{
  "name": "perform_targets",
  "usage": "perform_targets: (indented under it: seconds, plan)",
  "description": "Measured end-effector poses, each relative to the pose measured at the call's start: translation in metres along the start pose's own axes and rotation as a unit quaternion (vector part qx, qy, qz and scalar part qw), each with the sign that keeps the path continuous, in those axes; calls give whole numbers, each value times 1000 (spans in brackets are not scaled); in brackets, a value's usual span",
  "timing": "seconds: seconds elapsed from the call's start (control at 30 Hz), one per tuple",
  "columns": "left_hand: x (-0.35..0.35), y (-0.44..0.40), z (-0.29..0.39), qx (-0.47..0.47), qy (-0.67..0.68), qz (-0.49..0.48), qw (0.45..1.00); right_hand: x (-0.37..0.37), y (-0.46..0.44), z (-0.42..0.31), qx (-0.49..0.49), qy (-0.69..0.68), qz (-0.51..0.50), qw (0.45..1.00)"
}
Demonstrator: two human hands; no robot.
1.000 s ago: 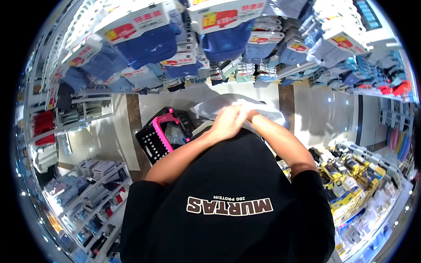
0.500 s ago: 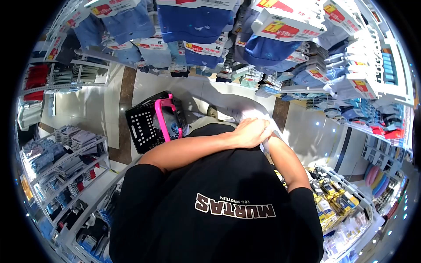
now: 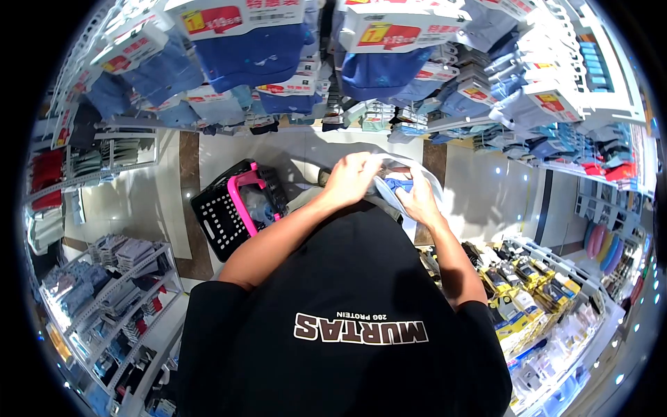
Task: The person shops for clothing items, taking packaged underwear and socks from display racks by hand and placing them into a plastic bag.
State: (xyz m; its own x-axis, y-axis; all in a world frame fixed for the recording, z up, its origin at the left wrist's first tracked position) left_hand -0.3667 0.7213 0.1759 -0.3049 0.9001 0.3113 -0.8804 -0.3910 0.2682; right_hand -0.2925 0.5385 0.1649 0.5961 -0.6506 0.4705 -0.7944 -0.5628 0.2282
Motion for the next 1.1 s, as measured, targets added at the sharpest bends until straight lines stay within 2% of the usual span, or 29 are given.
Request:
perform_targets:
  seconds: [0.1,0.3,0.37,0.47,0.57,0.6,0.7,0.8,0.9,1.03,1.1]
  plan:
    - [5,-2,-5,12,37,8,999,10,2,3,29,-77,-39,996]
    - [4,14,3,16,142,-36,989,-8,13,12,-27,-8,-186,982]
    - [0,20,-1,14,168,-44,985,-19,4,26,-30,8,-185,982]
    - [-1,24,-1,28,167,-53,984,-21,-13,-30,-192,149,-218,945]
    - [-2,24,-6,18,156,-62,986,-75,-35,38,-48,321,-252,912]
    - [-4,24,-8,9,158,-62,985,-75,-36,28,-94,239,-183,949]
    - [-4,26,-11,8,157,-50,986,-94,-44,25,-61,276,-274,919]
    - [2,25,-13,14,149,-29,988,-103,-47,33,-37,269,-217,938]
    - [1,25,-12,18,153,-23,988,-102,-48,37,-20,302,-197,933]
    - [-2,23,-14,14,137,-25,990,-100,-56,45,-8,345,-212,914]
    - [-4,21,-18,22,136,-28,990,-80,-50,6,-33,365,-205,908]
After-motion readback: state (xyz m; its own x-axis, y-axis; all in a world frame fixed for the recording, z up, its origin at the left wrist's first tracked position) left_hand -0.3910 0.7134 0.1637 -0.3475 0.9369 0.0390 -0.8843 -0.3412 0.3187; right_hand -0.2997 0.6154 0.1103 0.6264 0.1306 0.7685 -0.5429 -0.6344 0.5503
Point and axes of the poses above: each hand's wrist, its own y-axis away from the middle knuckle, its own x-axis out of the back of the hand, z = x × y, the point moved 4 cm from there along -y, towards the middle knuckle, and after that the axes turned 9 degrees about z, right-handed, at the moved point
